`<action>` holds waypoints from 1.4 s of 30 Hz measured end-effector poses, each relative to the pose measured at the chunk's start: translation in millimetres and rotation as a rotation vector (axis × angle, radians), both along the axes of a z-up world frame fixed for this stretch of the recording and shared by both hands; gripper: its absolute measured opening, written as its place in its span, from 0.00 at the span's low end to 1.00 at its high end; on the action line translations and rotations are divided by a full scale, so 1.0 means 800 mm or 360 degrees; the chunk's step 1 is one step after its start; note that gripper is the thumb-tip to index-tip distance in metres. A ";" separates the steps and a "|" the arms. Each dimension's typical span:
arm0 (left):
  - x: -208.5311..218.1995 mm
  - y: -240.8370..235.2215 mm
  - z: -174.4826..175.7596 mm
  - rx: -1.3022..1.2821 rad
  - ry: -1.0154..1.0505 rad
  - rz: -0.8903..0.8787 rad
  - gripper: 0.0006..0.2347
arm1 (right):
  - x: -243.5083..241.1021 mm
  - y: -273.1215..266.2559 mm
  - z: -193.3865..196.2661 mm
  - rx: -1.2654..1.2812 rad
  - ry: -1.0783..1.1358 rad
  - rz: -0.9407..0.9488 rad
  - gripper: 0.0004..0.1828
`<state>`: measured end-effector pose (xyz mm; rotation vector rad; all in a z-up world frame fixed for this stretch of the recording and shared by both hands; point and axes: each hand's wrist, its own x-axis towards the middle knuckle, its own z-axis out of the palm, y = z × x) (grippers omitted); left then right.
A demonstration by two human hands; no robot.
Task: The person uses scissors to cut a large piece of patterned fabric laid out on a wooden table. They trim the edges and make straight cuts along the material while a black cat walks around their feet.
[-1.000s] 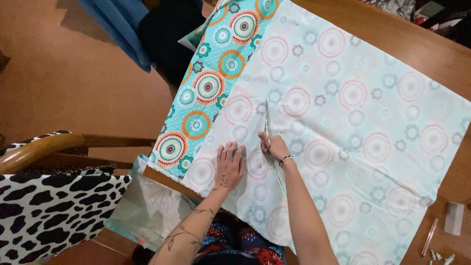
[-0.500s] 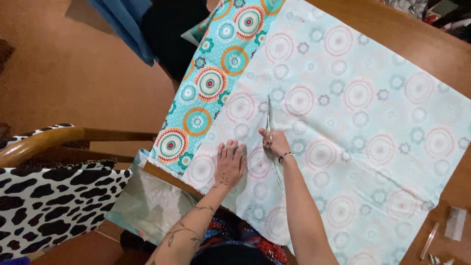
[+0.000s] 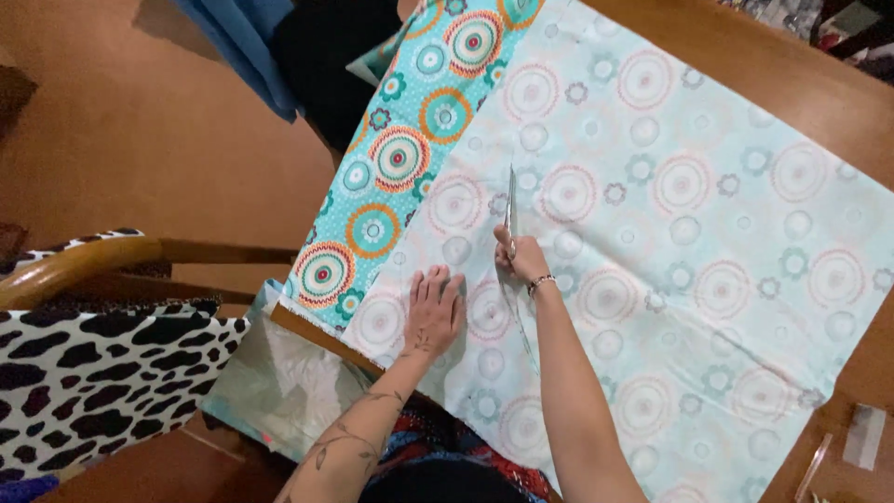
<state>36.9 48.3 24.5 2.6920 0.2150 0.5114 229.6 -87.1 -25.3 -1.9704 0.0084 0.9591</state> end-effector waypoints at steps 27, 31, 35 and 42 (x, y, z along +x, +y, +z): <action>-0.002 0.001 -0.008 0.0111 0.0040 -0.0011 0.15 | -0.072 -0.079 0.017 0.0281 0.0370 0.0007 0.42; -0.002 0.000 -0.015 0.0119 0.0021 -0.0039 0.16 | -0.124 -0.129 0.061 0.0313 0.0421 0.0038 0.36; -0.005 0.000 -0.023 0.0201 0.0004 -0.0041 0.17 | -0.179 -0.180 0.065 0.0123 0.0269 -0.0030 0.37; -0.014 -0.013 -0.021 0.0147 0.0024 0.0014 0.18 | -0.246 -0.265 0.059 -0.0810 -0.1454 -0.0632 0.25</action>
